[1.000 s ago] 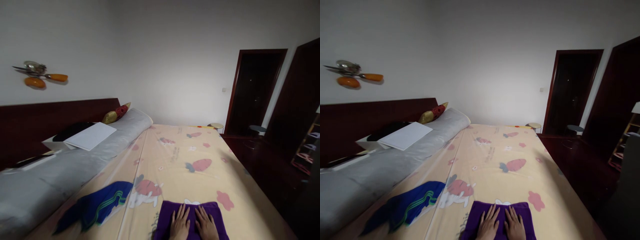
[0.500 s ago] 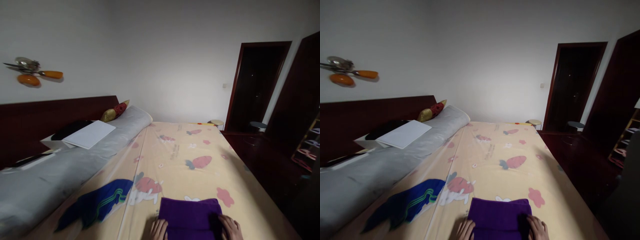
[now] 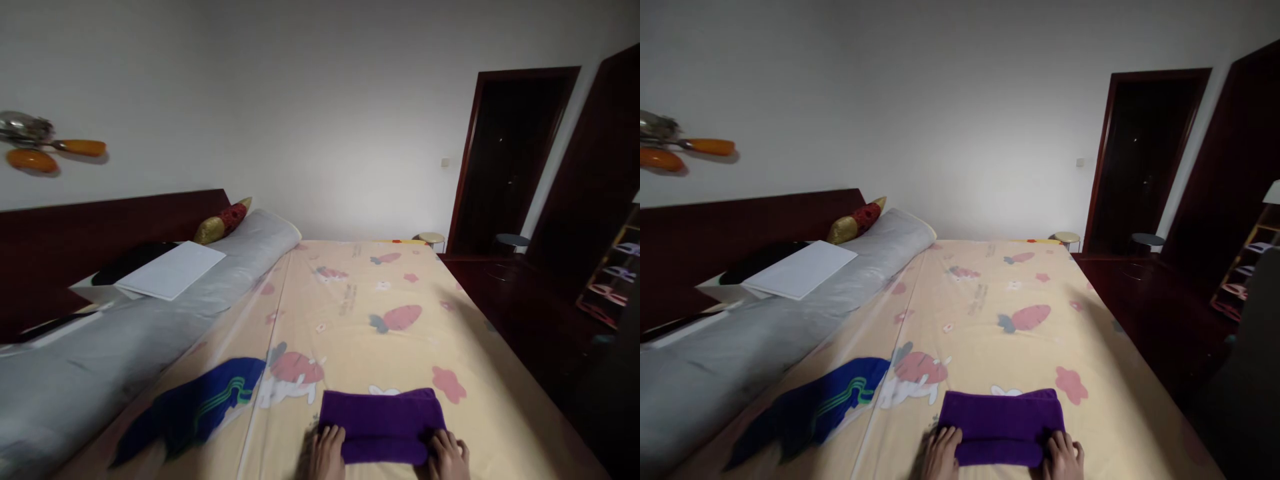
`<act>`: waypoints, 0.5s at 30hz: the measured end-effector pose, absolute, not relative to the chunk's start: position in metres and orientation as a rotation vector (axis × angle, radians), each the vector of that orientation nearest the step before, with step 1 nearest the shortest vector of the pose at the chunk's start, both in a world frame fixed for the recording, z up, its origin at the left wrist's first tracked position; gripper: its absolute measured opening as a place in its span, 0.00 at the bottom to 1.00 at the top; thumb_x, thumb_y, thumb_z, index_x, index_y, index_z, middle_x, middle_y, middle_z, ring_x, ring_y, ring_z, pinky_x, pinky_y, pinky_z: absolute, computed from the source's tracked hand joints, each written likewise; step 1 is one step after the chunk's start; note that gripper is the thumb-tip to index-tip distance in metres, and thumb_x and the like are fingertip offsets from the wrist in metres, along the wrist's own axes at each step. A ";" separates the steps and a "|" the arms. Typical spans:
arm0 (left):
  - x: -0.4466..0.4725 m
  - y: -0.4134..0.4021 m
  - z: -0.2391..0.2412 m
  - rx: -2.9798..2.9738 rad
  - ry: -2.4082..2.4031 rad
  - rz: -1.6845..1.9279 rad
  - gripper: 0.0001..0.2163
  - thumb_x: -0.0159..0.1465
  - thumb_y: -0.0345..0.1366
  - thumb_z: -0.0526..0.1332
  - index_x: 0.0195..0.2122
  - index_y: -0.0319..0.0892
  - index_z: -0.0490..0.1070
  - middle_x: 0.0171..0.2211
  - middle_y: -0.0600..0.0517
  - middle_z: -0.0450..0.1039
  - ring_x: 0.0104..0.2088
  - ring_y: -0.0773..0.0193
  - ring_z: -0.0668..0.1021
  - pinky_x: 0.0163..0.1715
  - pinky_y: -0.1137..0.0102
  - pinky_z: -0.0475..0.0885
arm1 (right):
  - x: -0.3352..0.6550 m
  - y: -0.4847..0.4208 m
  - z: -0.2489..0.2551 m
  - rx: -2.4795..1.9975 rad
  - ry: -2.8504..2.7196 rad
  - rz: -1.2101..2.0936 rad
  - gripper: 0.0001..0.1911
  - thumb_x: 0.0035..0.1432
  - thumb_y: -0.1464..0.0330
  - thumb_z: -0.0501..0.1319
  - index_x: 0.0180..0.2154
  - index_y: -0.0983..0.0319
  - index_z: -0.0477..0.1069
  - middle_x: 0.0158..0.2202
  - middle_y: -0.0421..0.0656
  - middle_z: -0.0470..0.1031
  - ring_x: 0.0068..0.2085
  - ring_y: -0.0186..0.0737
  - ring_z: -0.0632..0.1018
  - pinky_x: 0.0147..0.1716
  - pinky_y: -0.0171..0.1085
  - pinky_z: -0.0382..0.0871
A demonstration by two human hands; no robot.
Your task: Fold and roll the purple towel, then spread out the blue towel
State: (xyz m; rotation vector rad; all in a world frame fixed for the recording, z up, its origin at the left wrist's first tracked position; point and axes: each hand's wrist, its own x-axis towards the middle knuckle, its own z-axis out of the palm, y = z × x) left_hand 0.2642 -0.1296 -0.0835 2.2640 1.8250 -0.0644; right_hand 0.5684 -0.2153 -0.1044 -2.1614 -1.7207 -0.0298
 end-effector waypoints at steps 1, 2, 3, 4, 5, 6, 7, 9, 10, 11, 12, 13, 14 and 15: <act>0.269 -0.126 -0.075 2.242 1.857 -0.063 0.30 0.56 0.24 0.48 0.60 0.49 0.62 0.62 0.55 0.64 0.64 0.62 0.60 0.65 0.59 0.48 | 0.570 -0.210 -0.100 -2.162 -1.729 -0.014 0.13 0.50 0.69 0.53 0.34 0.54 0.74 0.45 0.43 0.76 0.49 0.47 0.74 0.52 0.50 0.58; 0.274 -0.123 -0.067 2.220 1.880 -0.067 0.29 0.57 0.22 0.47 0.59 0.49 0.63 0.61 0.54 0.65 0.64 0.62 0.61 0.65 0.58 0.48 | 0.571 -0.204 -0.096 -2.172 -1.726 -0.001 0.12 0.51 0.68 0.52 0.33 0.55 0.73 0.44 0.44 0.76 0.48 0.47 0.74 0.52 0.51 0.57; 0.278 -0.119 -0.060 2.200 1.902 -0.071 0.29 0.57 0.22 0.46 0.58 0.48 0.65 0.60 0.52 0.67 0.62 0.61 0.64 0.64 0.57 0.49 | 0.571 -0.199 -0.092 -2.188 -1.715 0.006 0.12 0.52 0.68 0.51 0.32 0.55 0.73 0.43 0.45 0.76 0.48 0.47 0.74 0.51 0.52 0.57; 0.282 -0.115 -0.055 2.182 1.927 -0.071 0.28 0.56 0.22 0.47 0.57 0.46 0.66 0.58 0.50 0.69 0.61 0.59 0.66 0.63 0.55 0.51 | 0.570 -0.194 -0.089 -2.212 -1.688 -0.004 0.12 0.52 0.68 0.51 0.32 0.55 0.73 0.43 0.46 0.76 0.47 0.48 0.74 0.51 0.53 0.57; 0.286 -0.112 -0.051 2.165 1.956 -0.075 0.27 0.56 0.22 0.47 0.56 0.44 0.67 0.57 0.48 0.70 0.60 0.57 0.67 0.61 0.53 0.53 | 0.568 -0.190 -0.087 -2.240 -1.647 -0.033 0.13 0.52 0.69 0.51 0.34 0.55 0.73 0.43 0.47 0.76 0.47 0.49 0.73 0.52 0.54 0.57; 0.291 -0.110 -0.049 2.152 1.989 -0.070 0.27 0.56 0.22 0.47 0.56 0.42 0.67 0.57 0.45 0.70 0.59 0.54 0.68 0.61 0.51 0.53 | 0.564 -0.186 -0.086 -2.264 -1.591 -0.077 0.15 0.51 0.69 0.51 0.37 0.56 0.74 0.45 0.48 0.75 0.48 0.50 0.73 0.52 0.55 0.57; 0.297 -0.110 -0.048 2.146 2.018 -0.047 0.27 0.56 0.23 0.47 0.57 0.41 0.66 0.58 0.44 0.69 0.60 0.53 0.67 0.61 0.49 0.53 | 0.559 -0.183 -0.085 -2.273 -1.544 -0.120 0.18 0.50 0.70 0.51 0.41 0.56 0.73 0.47 0.49 0.75 0.50 0.51 0.72 0.53 0.56 0.56; 0.314 -0.114 -0.052 2.194 1.997 0.076 0.26 0.59 0.25 0.47 0.59 0.41 0.63 0.61 0.45 0.65 0.62 0.54 0.64 0.62 0.51 0.51 | 0.543 -0.180 -0.086 -2.206 -1.561 -0.139 0.23 0.50 0.72 0.50 0.47 0.57 0.71 0.53 0.48 0.72 0.55 0.50 0.70 0.54 0.53 0.57; 0.324 -0.119 -0.056 2.256 1.917 0.162 0.25 0.61 0.27 0.46 0.60 0.42 0.63 0.62 0.47 0.64 0.63 0.56 0.63 0.63 0.54 0.52 | 0.534 -0.179 -0.088 -2.128 -1.640 -0.096 0.24 0.52 0.72 0.50 0.49 0.57 0.70 0.55 0.46 0.71 0.56 0.48 0.70 0.55 0.51 0.58; 0.335 -0.125 -0.059 2.333 1.788 0.235 0.24 0.62 0.29 0.46 0.60 0.44 0.62 0.62 0.49 0.64 0.63 0.59 0.63 0.64 0.58 0.53 | 0.524 -0.179 -0.089 -2.027 -1.752 -0.025 0.24 0.54 0.70 0.49 0.51 0.56 0.69 0.56 0.44 0.71 0.57 0.46 0.69 0.56 0.49 0.59; 0.345 -0.131 -0.063 2.407 1.637 0.282 0.23 0.64 0.31 0.46 0.60 0.47 0.62 0.62 0.52 0.64 0.62 0.62 0.64 0.64 0.61 0.54 | 0.515 -0.179 -0.091 -1.921 -1.867 0.052 0.23 0.58 0.68 0.49 0.54 0.55 0.68 0.57 0.42 0.70 0.58 0.45 0.69 0.56 0.48 0.59; 0.354 -0.137 -0.067 2.461 1.505 0.299 0.23 0.65 0.33 0.45 0.61 0.49 0.60 0.62 0.54 0.63 0.62 0.64 0.64 0.63 0.63 0.56 | 0.507 -0.180 -0.093 -1.826 -1.964 0.117 0.23 0.60 0.65 0.48 0.56 0.53 0.65 0.58 0.41 0.69 0.59 0.45 0.69 0.57 0.47 0.59; 0.360 -0.141 -0.070 2.495 1.418 0.296 0.22 0.67 0.35 0.44 0.62 0.51 0.59 0.63 0.56 0.63 0.62 0.65 0.64 0.63 0.64 0.57 | 0.503 -0.180 -0.095 -1.759 -2.028 0.160 0.23 0.62 0.62 0.47 0.58 0.53 0.63 0.59 0.40 0.68 0.60 0.45 0.68 0.58 0.48 0.59; 0.363 -0.143 -0.072 2.513 1.382 0.286 0.22 0.67 0.37 0.44 0.62 0.52 0.57 0.63 0.57 0.62 0.62 0.65 0.64 0.63 0.63 0.58 | 0.501 -0.181 -0.097 -1.725 -2.059 0.180 0.24 0.63 0.60 0.46 0.60 0.52 0.60 0.60 0.39 0.66 0.61 0.45 0.66 0.59 0.49 0.58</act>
